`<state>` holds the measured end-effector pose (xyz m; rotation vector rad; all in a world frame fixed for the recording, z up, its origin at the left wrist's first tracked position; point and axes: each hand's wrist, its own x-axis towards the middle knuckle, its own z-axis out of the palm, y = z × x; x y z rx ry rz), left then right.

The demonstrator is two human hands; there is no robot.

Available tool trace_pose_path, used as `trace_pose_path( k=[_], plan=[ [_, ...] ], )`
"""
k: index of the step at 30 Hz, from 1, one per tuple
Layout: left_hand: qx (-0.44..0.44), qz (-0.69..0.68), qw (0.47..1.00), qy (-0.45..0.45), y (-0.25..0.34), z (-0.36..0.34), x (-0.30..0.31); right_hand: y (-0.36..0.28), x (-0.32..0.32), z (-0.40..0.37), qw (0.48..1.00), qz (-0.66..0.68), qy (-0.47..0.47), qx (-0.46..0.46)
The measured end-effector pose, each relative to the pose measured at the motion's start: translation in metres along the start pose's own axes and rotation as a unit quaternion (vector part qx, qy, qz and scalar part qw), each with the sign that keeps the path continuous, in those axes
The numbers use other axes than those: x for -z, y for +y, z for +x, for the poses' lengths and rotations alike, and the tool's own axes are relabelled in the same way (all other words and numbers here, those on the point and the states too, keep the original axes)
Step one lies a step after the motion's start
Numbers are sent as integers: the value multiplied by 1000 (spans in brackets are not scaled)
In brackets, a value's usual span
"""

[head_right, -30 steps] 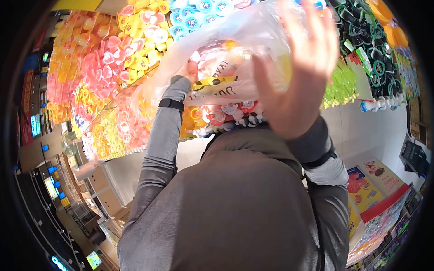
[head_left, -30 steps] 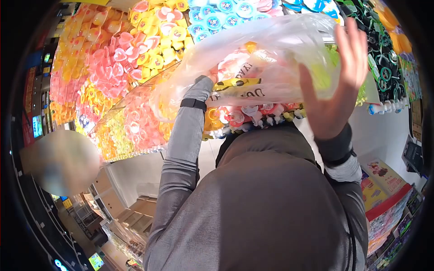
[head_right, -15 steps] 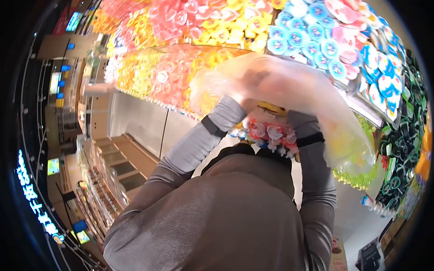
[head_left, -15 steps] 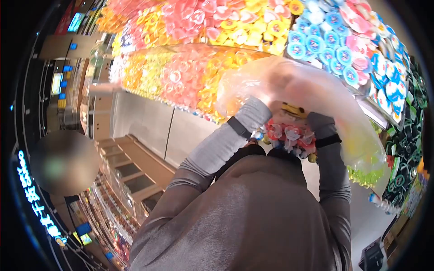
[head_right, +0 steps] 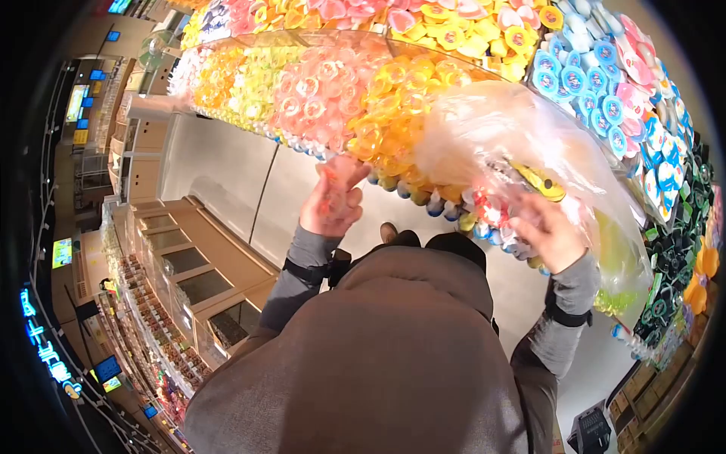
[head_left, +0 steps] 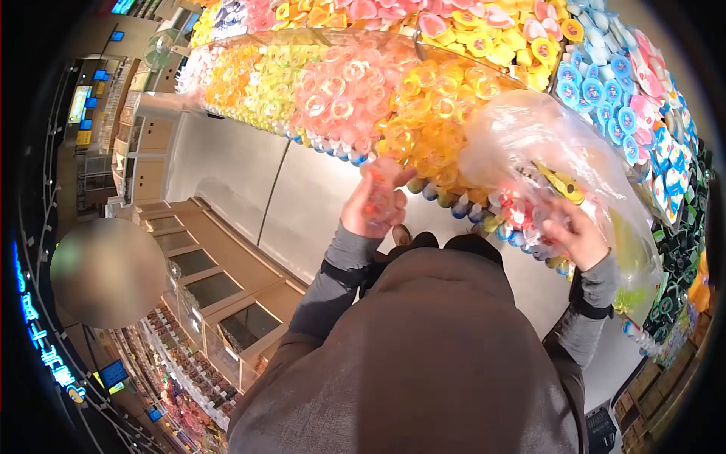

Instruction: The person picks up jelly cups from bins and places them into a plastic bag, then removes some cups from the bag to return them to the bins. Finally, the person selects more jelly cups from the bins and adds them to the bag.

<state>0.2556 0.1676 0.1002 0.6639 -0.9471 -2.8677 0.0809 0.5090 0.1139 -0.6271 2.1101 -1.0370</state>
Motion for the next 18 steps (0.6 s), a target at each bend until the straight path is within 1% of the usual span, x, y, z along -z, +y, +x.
trace_pose_path(
  k=[1,2,3,4,5,7,9,11,13,14,15,16,18],
  plan=[
    [8,-57,998,-1,10,-9,22,-25,-23,-2,996,75,-38,22],
    [9,-71,997,-5,19,-19,44,-47,-47,2,981,178,-78,-4],
    [9,-88,996,-10,29,-29,65,-65,-74,9,953,277,-116,-32],
    [6,-81,995,51,36,-40,81,-80,-101,21,935,319,-152,-25],
    [0,-86,994,72,42,-48,103,-90,-128,37,914,360,-187,-19],
    [-25,-137,983,117,50,-63,147,-96,-187,74,908,379,-177,-21],
    [-41,-174,976,123,61,-76,187,-108,-229,112,959,266,-92,23],
    [-59,-163,976,131,84,-94,207,-105,-269,154,959,248,35,132],
    [-91,-135,976,147,108,-112,214,-117,-281,187,974,169,103,109],
    [-106,-126,974,157,116,-121,220,-123,-284,201,984,63,123,115],
    [-120,-116,972,165,123,-130,224,-129,-286,214,982,-42,142,120],
    [-133,-104,970,172,130,-138,230,-137,-288,224,968,-146,162,122],
    [-141,-86,973,161,134,-149,247,-152,-297,238,956,-201,184,107]
  ],
)
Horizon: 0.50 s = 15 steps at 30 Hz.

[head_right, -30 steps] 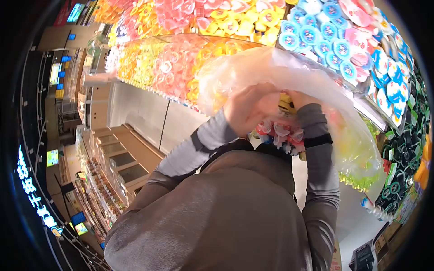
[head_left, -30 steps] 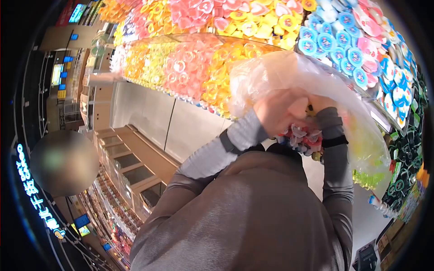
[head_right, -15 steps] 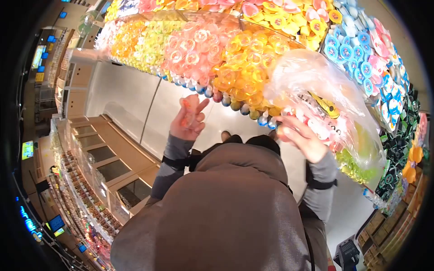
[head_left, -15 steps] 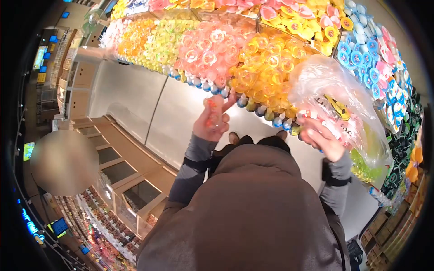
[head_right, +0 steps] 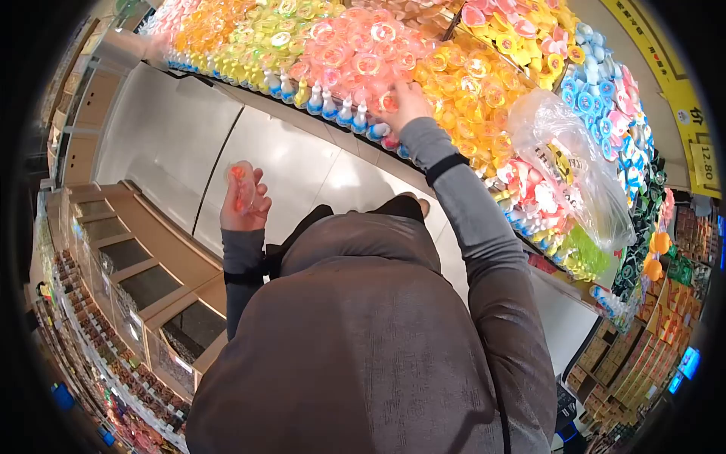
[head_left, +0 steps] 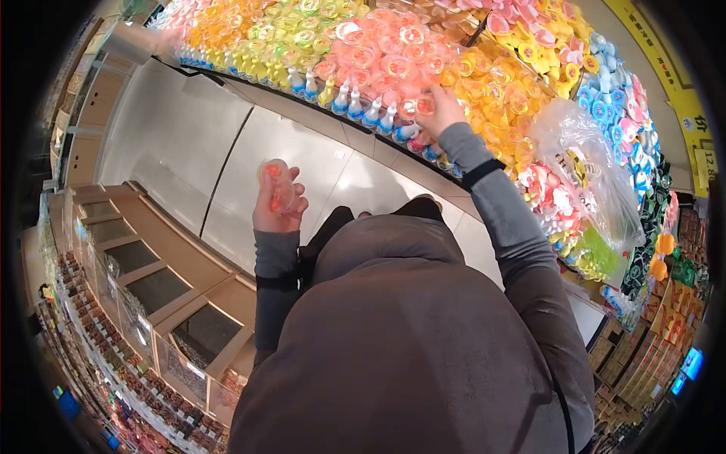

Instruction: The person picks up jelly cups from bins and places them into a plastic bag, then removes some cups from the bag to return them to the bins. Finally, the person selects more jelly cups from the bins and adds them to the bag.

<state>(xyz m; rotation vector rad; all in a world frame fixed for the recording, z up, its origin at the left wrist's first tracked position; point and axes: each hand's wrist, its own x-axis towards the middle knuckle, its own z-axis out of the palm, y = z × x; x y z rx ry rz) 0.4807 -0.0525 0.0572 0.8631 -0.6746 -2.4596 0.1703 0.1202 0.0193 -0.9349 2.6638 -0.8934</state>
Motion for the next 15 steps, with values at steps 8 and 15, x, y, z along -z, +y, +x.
trace_pose_path(
  k=[8,15],
  plan=[
    [6,56,998,11,4,16,9,5,-45,43,992,-105,-72,14],
    [40,141,989,-30,9,72,-2,0,-41,55,995,-79,-66,-11]
  ],
)
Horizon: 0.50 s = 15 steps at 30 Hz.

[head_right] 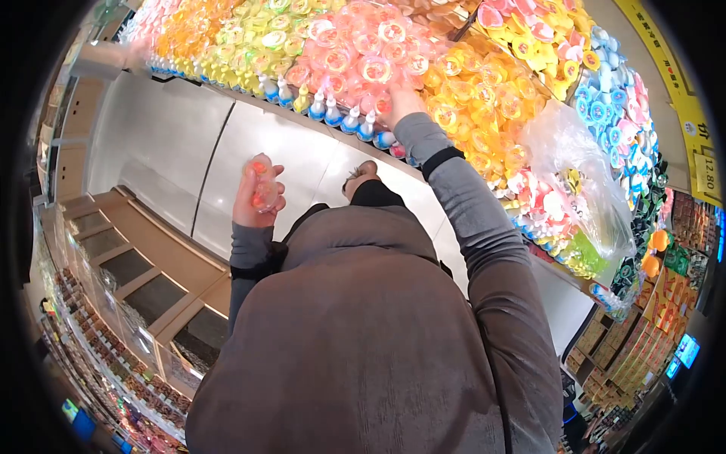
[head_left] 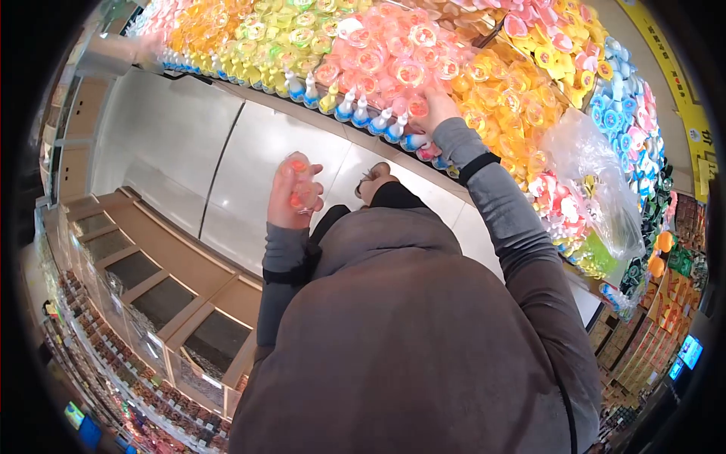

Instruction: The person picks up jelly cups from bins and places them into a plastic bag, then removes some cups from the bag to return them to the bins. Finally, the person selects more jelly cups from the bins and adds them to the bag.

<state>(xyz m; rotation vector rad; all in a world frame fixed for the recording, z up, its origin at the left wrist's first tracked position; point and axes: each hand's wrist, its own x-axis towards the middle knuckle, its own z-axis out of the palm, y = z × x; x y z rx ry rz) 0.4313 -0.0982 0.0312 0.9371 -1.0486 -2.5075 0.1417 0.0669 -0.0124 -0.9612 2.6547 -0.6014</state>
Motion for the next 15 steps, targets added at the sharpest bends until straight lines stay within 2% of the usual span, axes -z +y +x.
trace_pose_path(
  k=[5,9,13,15],
  plan=[
    [26,107,994,-21,21,65,-29,5,2,-5,999,45,-24,-19],
    [49,159,984,-61,39,124,-52,2,30,-11,994,93,64,1],
    [51,158,984,-59,52,162,-85,-1,66,15,969,153,186,47],
    [52,165,983,-64,53,178,-93,-12,71,36,973,135,184,38]
  ],
)
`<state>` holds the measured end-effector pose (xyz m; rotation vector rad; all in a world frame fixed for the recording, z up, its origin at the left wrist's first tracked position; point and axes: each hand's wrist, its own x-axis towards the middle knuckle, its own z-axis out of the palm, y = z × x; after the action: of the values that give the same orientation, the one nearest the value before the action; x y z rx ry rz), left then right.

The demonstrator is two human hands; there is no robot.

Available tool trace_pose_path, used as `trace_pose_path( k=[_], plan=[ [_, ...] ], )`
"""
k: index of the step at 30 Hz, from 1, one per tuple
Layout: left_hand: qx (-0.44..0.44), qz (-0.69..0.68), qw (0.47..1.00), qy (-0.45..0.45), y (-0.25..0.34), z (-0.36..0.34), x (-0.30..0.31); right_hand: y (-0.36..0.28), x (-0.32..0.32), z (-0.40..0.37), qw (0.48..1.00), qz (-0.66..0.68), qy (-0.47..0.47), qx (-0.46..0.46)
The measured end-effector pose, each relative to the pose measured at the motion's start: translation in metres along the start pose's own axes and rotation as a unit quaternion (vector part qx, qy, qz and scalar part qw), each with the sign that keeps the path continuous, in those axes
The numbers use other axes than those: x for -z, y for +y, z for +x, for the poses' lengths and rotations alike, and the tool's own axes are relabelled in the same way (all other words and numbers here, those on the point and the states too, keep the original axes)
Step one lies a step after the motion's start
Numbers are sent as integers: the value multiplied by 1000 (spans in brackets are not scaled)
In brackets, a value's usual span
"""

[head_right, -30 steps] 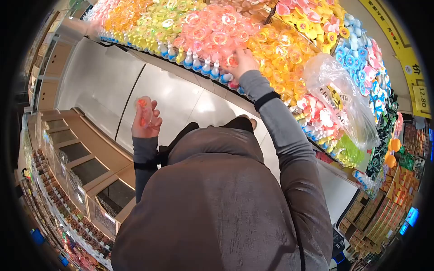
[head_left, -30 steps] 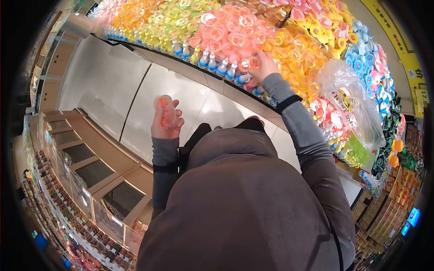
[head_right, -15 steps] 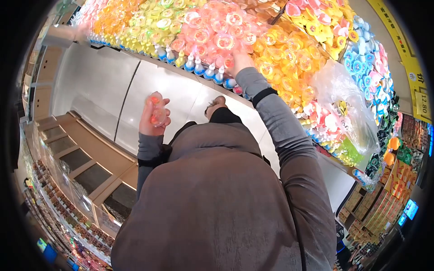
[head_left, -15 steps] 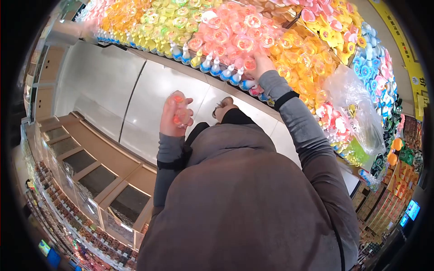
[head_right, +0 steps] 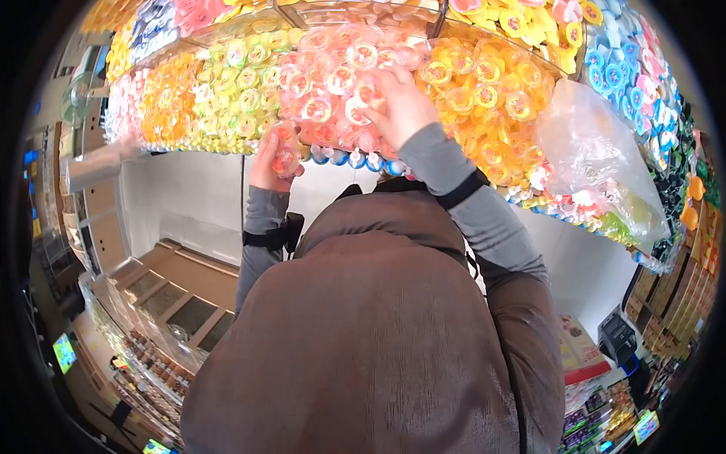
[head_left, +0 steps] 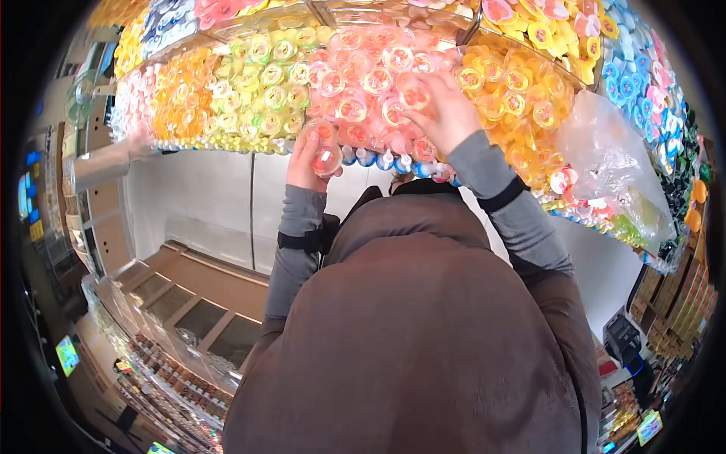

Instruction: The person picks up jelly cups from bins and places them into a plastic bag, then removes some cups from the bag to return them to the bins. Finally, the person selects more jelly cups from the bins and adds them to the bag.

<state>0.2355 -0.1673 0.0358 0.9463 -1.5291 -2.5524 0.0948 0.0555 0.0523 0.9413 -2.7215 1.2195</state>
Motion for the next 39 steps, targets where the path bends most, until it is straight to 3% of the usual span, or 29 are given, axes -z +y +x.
trace_pose_path(
  k=[5,9,15,22,27,31,33,34,36,37,39],
  plan=[
    [11,11,1000,-21,10,22,-8,11,-44,24,987,-158,-7,-23],
    [-4,-2,999,-51,11,33,6,8,-47,36,980,-183,-31,-64],
    [16,-7,999,-30,11,44,25,11,-59,40,983,-179,-35,-36],
    [11,-16,999,-39,27,62,24,7,-66,37,985,-157,6,-67],
    [34,-25,996,-79,38,83,30,6,-70,30,979,-165,-17,-116],
    [69,-38,988,-136,52,92,33,-1,-75,31,962,-251,8,-108],
    [25,29,984,-172,54,99,35,-27,-75,33,943,-311,28,-116],
    [-12,85,978,-193,55,100,34,-58,-64,38,943,-309,56,-110],
    [-71,180,956,-222,53,103,30,-87,-60,40,985,-153,43,-61],
    [-40,185,948,-256,52,105,27,-94,-61,42,996,-73,33,-38],
    [20,190,927,-322,53,109,20,-99,-73,44,995,14,-32,-92]
  ],
)
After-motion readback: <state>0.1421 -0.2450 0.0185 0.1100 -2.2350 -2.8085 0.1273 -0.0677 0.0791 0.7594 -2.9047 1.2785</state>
